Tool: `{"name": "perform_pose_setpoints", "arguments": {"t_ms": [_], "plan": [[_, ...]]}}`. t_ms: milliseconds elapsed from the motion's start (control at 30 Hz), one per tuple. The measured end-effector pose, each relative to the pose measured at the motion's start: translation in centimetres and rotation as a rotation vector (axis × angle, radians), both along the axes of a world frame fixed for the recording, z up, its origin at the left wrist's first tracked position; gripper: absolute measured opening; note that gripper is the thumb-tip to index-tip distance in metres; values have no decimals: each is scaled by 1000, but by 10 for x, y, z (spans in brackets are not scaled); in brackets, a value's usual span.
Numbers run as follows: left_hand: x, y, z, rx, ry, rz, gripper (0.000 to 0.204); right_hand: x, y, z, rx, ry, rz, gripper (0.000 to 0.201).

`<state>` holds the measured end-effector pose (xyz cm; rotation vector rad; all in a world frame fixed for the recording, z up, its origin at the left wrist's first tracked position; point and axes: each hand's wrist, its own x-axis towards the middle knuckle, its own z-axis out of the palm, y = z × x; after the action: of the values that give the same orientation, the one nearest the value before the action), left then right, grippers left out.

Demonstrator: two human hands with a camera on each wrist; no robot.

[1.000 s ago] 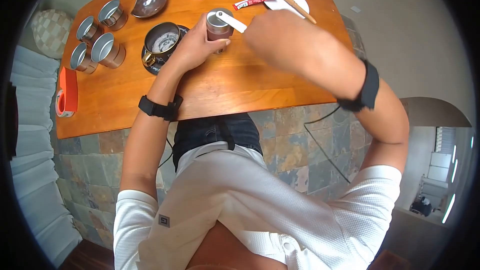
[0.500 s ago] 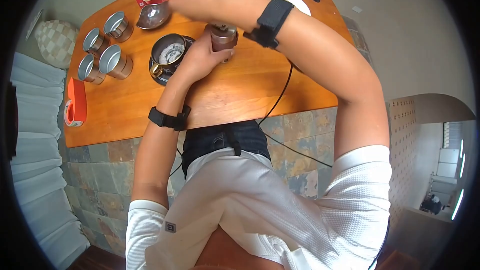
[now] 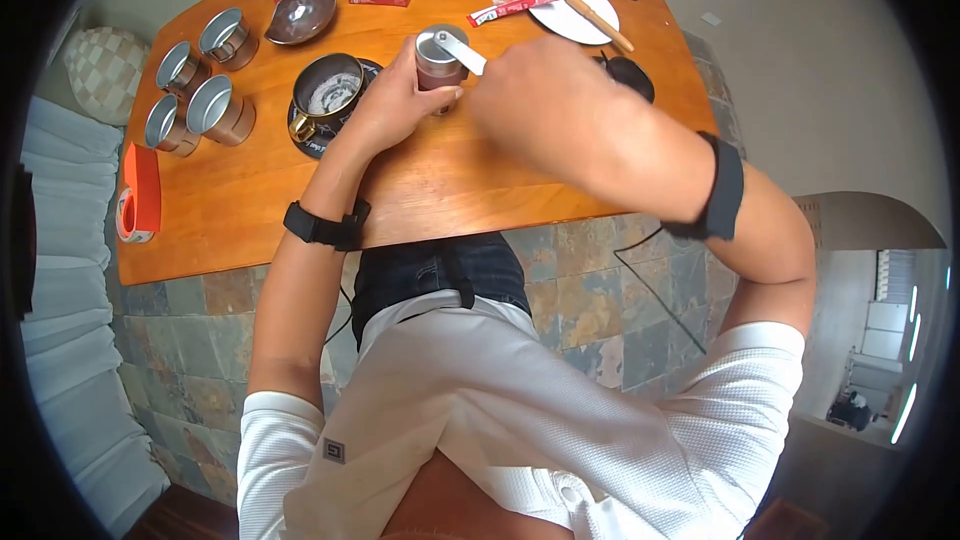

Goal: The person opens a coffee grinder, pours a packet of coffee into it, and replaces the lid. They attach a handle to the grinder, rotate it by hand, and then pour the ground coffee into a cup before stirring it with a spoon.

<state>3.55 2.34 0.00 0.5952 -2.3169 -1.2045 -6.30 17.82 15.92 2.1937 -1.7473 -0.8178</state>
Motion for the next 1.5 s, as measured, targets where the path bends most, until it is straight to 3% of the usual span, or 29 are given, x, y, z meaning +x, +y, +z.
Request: {"name": "perform_pose_setpoints", "arguments": {"t_ms": [33,167,200,233,267,300,367,400,433,533,633,733,833,900,967,1067,1100,1133,1167,1200,1233,1300,1333,1367,1433,1500], "plan": [[0,0,1,-26,11,12,59,7,5,2,-26,-161,76,3],[2,-1,6,129,-20,-30,60,31,-9,1,-87,-362,269,4],[6,-1,2,134,96,-81,57,35,-18,0,-130,-452,370,4],[9,-4,-5,140,211,-132,55,36,-32,-2,-143,-458,365,4],[8,-5,-11,-181,276,-188,51,33,-49,-3,-124,-478,368,5],[5,-8,-17,-188,267,-195,51,31,-68,-4,-104,-497,371,5],[1,2,9,11,3,-136,52,27,-107,-13,-149,-504,273,9],[-3,-10,-4,67,-96,-171,54,17,-120,-19,-215,-575,267,11],[-5,-7,-12,-13,89,-73,40,4,-134,-27,-280,-644,260,13],[-4,-6,-8,57,47,-84,49,-39,-169,-40,-425,-401,233,10],[-2,-1,3,117,-10,-34,65,-80,-160,-43,-470,-193,90,8],[-2,-2,2,133,13,-43,64,-94,-106,-29,-261,-50,-38,11],[-2,-2,-2,36,24,-33,59,-65,-48,-14,-141,39,-141,12],[-3,-3,-4,-23,55,-38,60,-39,-10,-10,-96,70,-90,10],[-1,-3,0,76,-9,-54,60,-13,13,-8,-43,-90,6,6],[-2,-2,-1,153,30,-55,55,14,13,-18,-33,-195,112,4],[-4,-8,-11,147,23,-61,55,22,5,-21,-91,-304,234,6],[-6,-18,-26,673,171,-153,51,29,-3,-24,-151,-413,358,9],[-5,-22,-26,1201,318,-236,46,31,-17,-26,-160,-419,357,9],[-3,-22,-30,1196,310,-233,46,28,-37,-30,-216,-468,463,12],[-1,-12,-24,754,259,-202,44,24,-56,-32,-272,-515,570,14],[1,2,-11,-126,147,-134,39,20,-93,-31,-211,-457,478,16],[-5,-3,-5,-21,-1,-130,46,18,-107,-30,-232,-531,390,17],[-5,-14,-6,142,-77,-256,55,13,-119,-28,-254,-602,302,17],[-4,-8,-14,68,95,-91,44,-15,-148,-44,-401,-597,380,15],[-4,-8,-11,80,43,-104,50,-41,-162,-42,-424,-491,319,13]]}}
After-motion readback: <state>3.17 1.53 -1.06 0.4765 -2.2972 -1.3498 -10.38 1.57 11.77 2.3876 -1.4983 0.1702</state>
